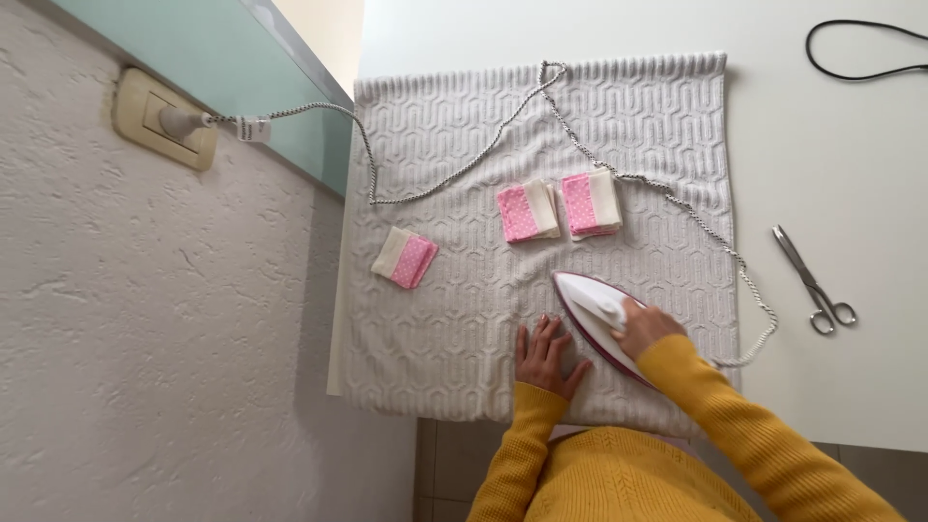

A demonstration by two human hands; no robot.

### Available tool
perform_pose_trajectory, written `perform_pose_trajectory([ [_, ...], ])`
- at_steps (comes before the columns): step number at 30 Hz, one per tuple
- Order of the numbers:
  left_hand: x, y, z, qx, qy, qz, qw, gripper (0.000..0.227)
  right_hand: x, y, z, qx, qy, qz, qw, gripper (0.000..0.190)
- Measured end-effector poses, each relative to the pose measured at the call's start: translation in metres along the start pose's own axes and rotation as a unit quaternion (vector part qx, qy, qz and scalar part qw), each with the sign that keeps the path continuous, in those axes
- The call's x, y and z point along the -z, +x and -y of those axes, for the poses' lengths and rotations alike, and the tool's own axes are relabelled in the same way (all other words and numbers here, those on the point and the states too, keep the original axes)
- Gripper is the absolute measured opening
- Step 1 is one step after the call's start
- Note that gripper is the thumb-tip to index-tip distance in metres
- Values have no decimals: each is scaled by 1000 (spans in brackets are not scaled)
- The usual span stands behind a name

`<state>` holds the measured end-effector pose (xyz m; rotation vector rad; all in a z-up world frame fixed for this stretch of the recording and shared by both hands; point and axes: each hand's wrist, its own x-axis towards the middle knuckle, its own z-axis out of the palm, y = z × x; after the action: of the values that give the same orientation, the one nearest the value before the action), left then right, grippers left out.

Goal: Ironing small rectangular pieces of fabric on a table.

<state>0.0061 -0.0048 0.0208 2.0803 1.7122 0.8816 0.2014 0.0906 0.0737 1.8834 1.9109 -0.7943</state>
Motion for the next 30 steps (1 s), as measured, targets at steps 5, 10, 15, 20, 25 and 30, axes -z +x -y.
perform_pose_trajectory([
  [5, 0, 0, 0, 16, -14, 15, 1000, 48, 8, -9, 2, -30, 14, 69, 997, 51],
  [10, -1, -2, 2, -2, 5, 8, 1000, 50, -3, 7, -9, -3, 31, -19, 999, 43],
  [15, -1, 1, 2, -5, -2, -3, 1000, 50, -2, 12, -17, -32, 46, -19, 998, 47],
  [20, -1, -3, 2, -8, 15, 13, 1000, 52, -9, 15, -28, -50, 70, 29, 996, 46],
  [25, -7, -5, 5, 11, -8, 29, 999, 51, -46, 32, -52, 29, 49, -190, 980, 53],
  [30, -3, 0, 5, -5, -7, 2, 1000, 49, -12, 11, -41, -58, 43, -37, 997, 48],
])
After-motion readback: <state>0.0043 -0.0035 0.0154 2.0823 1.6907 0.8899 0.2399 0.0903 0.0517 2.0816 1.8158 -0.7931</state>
